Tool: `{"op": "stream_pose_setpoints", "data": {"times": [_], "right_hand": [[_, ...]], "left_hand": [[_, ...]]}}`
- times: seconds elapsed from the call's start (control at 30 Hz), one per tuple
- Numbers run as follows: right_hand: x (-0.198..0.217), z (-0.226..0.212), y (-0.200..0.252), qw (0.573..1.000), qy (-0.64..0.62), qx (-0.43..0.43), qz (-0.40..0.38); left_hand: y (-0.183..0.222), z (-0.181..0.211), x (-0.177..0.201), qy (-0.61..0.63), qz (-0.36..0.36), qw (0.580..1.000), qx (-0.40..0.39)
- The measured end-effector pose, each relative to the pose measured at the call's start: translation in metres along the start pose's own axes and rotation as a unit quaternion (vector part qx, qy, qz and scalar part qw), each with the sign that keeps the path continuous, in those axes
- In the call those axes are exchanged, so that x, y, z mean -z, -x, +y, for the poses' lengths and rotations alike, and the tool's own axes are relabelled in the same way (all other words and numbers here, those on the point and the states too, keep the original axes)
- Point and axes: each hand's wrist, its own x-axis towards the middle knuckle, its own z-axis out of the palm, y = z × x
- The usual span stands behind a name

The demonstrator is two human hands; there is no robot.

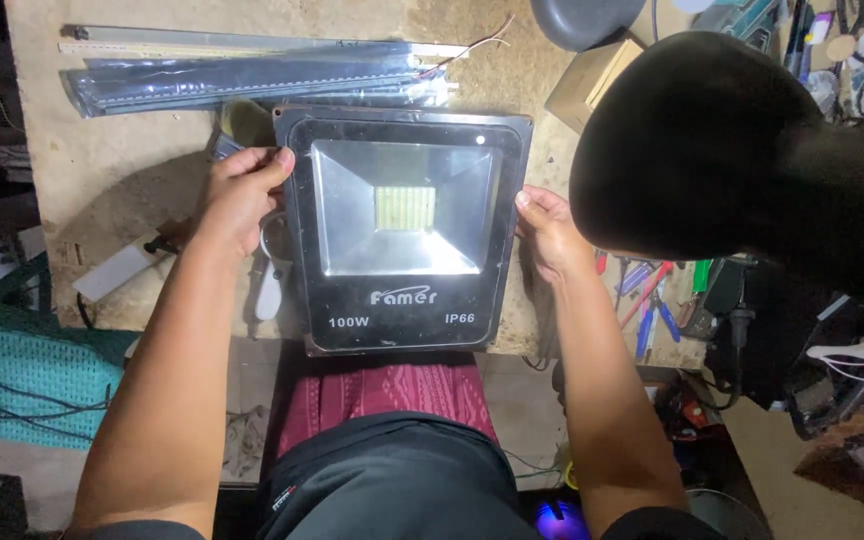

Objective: Closing the housing of an LED floodlight and securing it with screws using a screwdriver

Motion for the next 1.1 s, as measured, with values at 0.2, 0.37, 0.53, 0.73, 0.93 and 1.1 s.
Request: {"op": "stream_pose_setpoints", "data": {"times": [0.2, 0.37, 0.53, 0.73, 0.93, 1.1], "right_hand": [[-0.006, 0.003, 0.004, 1.0, -0.007, -0.012, 0.01], [-0.042, -0.046, 0.041, 0.999, -0.001, 0.001, 0.048], [-0.026, -0.028, 0.059, 0.991, 0.036, 0.044, 0.119], [0.042, 0.022, 0.18, 0.893, 0.31, 0.116, 0.305], [0.077, 0.089, 0.226, 0.888, 0.373, -0.018, 0.269], [0.089, 0.121, 0.204, 0.881, 0.36, -0.003, 0.306]], "left_hand": [[0.007, 0.004, -0.002, -0.012, 0.007, 1.0, -0.007], [-0.001, -0.003, 0.003, -0.01, -0.013, 1.0, -0.011], [-0.019, -0.017, 0.014, -0.045, -0.046, 0.998, -0.014], [-0.035, -0.013, 0.014, -0.052, -0.027, 0.998, 0.012], [-0.045, -0.011, 0.018, -0.091, -0.046, 0.995, 0.007], [0.024, 0.001, -0.007, -0.232, 0.081, 0.962, -0.121]]}}
